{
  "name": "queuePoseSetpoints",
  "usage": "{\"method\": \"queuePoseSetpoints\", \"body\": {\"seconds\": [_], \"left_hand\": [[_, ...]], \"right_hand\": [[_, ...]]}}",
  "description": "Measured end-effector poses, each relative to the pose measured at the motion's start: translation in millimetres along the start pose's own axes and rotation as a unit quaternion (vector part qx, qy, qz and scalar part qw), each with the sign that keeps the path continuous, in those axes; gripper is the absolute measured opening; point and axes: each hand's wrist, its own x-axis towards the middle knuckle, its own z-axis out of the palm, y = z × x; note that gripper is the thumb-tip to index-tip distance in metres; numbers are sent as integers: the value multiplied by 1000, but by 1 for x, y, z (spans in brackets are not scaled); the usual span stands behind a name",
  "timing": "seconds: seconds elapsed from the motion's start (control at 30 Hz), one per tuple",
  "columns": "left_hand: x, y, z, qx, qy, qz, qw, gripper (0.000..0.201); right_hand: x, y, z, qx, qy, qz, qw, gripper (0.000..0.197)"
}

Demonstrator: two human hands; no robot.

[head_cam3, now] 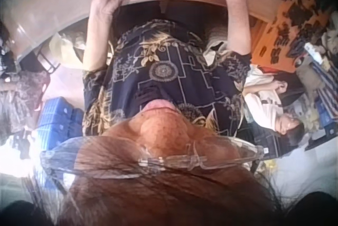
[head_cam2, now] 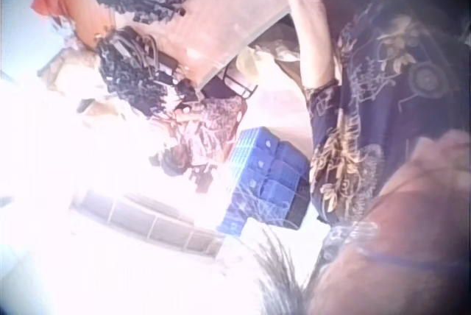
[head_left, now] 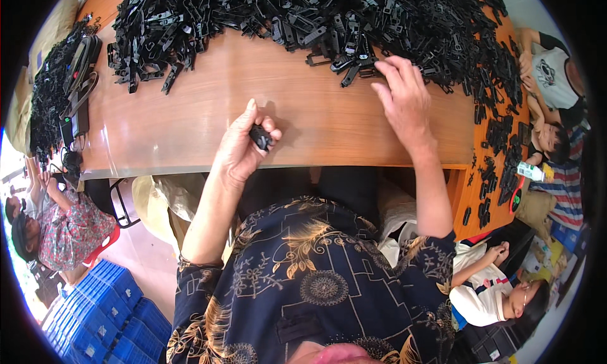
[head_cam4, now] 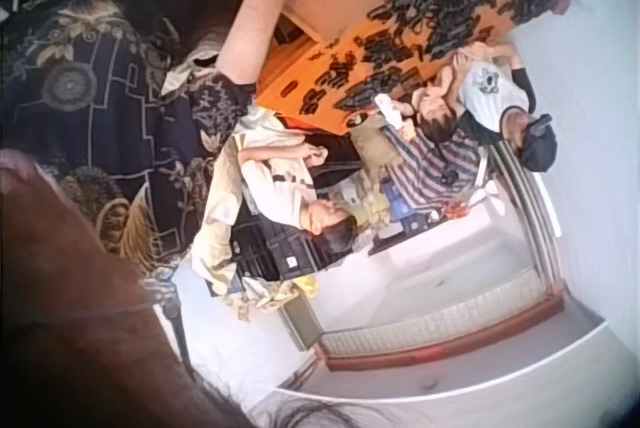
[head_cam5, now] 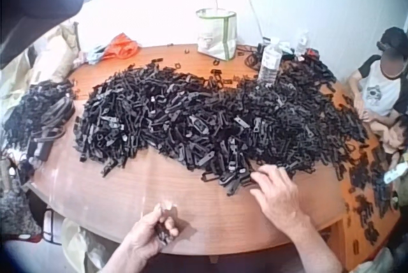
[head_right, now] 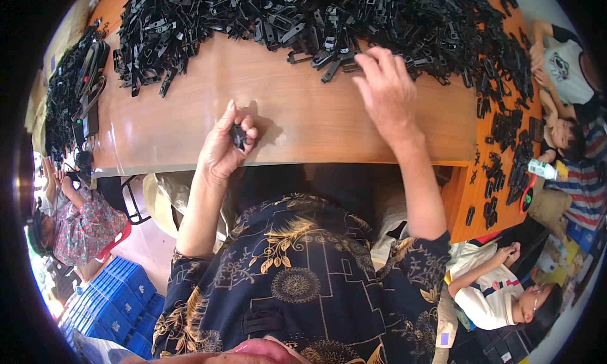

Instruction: The person repeatedly picks up plastic components from a pile on the table and assembles them together by hand.

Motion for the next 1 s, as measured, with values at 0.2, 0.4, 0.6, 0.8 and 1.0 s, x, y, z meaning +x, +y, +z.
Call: {"method": "queuePoseSetpoints", "body": {"seconds": [0.2, 0.4, 0.6, 0.8, 1.0], "left_hand": [[-9, -2, 9, 119, -46, 42, 991, 18], [15, -36, 55, 407, -80, 131, 900, 22], [61, -70, 102, 586, -113, 335, 729, 43], [63, -73, 114, 571, -134, 300, 752, 38], [73, -82, 106, 441, -155, 246, 849, 28]], "right_hand": [[11, 29, 7, -58, -27, -68, 996, 35], [-7, 17, 15, 487, -9, 273, 830, 23], [-19, 14, 22, 654, -31, 299, 694, 23], [-25, 9, 22, 734, -36, 329, 594, 16], [-30, -5, 27, 728, 26, 371, 576, 14]]}}
